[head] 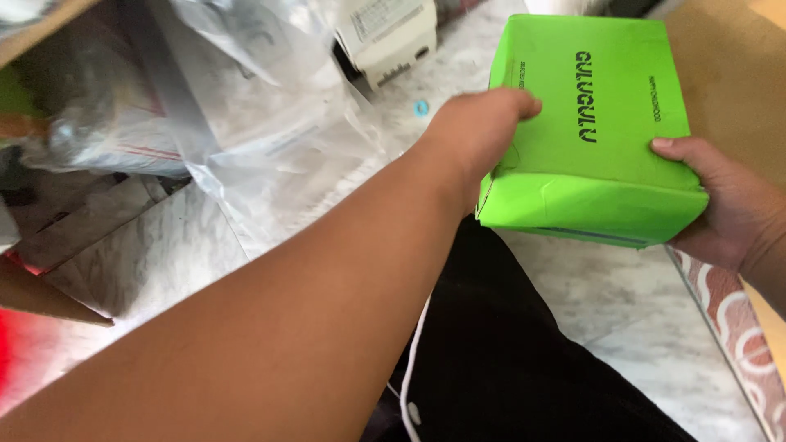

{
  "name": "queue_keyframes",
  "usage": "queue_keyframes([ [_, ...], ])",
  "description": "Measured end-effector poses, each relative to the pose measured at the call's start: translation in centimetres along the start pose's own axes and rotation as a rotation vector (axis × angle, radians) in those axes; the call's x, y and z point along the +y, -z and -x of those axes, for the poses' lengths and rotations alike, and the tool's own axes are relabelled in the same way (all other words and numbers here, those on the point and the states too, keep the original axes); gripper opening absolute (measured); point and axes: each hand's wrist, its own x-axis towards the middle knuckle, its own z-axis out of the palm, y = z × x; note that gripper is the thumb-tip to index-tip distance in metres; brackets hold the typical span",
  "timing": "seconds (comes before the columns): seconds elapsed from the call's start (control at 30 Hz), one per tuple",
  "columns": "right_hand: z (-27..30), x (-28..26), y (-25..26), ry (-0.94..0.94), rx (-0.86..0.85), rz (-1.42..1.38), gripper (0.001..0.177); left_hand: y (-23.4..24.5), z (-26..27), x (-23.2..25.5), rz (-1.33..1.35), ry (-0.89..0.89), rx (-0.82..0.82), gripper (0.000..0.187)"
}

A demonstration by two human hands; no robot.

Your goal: Organizing various pairs of shoes and placing them into shoeboxes on a rack.

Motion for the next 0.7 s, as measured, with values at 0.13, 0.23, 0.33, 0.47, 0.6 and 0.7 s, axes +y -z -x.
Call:
queue_keyframes([
  [0.13, 1.3, -0.5, -0.1, 0.136, -0.187, -0.071, 0.070, 1.8, 4.1, -0.1, -0.017, -0.033, -0.095, 0.057],
  [0.23, 4.1, -2.0, -2.4, 0.088, -0.031, -0.017, 0.067, 3.0, 8.1, 0.3, -0.205, 0.080, -0.077, 0.055],
  [0.33, 5.8, -2.9, -4.6, 0.186, -0.118, 0.031, 0.064, 5.5, 10.3, -0.4, -0.209, 0.117, -0.083, 0.051],
  [0.47, 9.0, -3.6, -10.1, 0.135, -0.126, 0.157, 0.063, 9.3, 12.8, -1.3, -0.079, 0.043, -0.049, 0.049],
  [0.6, 10.1, -3.2, -14.8, 0.061, -0.133, 0.203, 0.064, 13.6, 16.6, -1.6, 0.030, 0.044, 0.081, 0.047],
  [0.7, 12.5, -3.2, -19.2, -0.007, -0.102, 0.302, 0.064, 16.9, 19.7, -1.4, 0.086, 0.099, 0.131, 0.046],
])
